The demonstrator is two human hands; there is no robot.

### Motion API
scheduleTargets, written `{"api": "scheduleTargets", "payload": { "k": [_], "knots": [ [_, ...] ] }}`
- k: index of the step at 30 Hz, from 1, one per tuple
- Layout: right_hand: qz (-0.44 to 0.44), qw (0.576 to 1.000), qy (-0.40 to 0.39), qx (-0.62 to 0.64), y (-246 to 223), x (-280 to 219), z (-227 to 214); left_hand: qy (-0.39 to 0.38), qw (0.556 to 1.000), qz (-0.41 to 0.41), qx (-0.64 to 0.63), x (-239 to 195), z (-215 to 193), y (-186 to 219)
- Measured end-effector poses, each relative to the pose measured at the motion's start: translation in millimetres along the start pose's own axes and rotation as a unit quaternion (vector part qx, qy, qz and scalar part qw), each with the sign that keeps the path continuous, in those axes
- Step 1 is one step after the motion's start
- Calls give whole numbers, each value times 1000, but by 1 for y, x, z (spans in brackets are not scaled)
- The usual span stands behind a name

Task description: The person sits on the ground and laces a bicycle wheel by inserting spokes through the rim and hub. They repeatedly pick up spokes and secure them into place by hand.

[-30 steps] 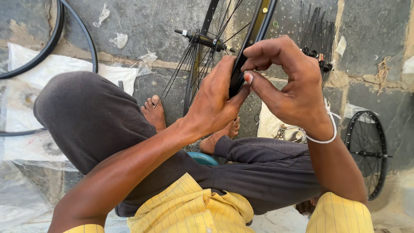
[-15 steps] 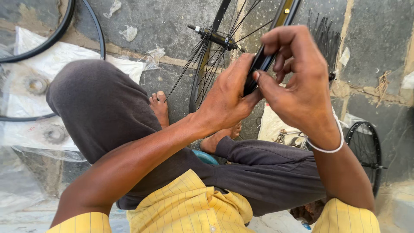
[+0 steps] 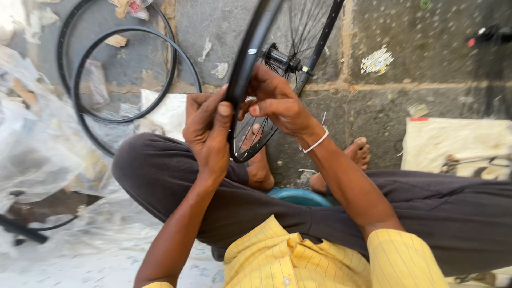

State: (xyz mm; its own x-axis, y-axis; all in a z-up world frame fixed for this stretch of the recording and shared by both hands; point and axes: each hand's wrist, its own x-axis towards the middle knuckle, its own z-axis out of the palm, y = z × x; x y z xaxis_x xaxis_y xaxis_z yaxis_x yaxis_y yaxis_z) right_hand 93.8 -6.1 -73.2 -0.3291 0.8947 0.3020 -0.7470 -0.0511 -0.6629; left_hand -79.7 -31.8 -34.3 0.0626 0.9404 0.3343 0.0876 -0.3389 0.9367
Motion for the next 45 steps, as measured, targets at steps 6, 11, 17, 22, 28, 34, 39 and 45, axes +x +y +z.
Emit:
{"api": "scheduleTargets", "payload": {
  "k": [6, 11, 17, 22, 28, 34, 39, 45],
  "knots": [
    [12, 977, -43, -208, 20, -3, 12, 29, 999, 11, -23, -17, -13, -16],
    [24, 979, -33, -198, 29, -2, 12, 55, 997, 41, 30, -20, -9, -18],
    [6, 975, -42, -216, 30, -2, 6, 48, 997, 30, -47, -23, -6, -19],
    [-18, 982, -53, -183, 30, -5, 9, 44, 996, 27, -75, -25, -2, -15],
    [19, 945, -41, -325, 37, -3, 10, 48, 998, 41, -26, -25, -7, -17],
    [2, 975, -36, -219, 42, -5, 6, 48, 997, 48, -32, -28, -14, -26],
    [-40, 990, -43, -124, 48, -7, 2, 42, 998, 49, -10, -30, -16, -29],
    [32, 945, -49, -321, 36, -4, 7, -27, 995, 69, 63, -2, -14, -3]
  ]
}}
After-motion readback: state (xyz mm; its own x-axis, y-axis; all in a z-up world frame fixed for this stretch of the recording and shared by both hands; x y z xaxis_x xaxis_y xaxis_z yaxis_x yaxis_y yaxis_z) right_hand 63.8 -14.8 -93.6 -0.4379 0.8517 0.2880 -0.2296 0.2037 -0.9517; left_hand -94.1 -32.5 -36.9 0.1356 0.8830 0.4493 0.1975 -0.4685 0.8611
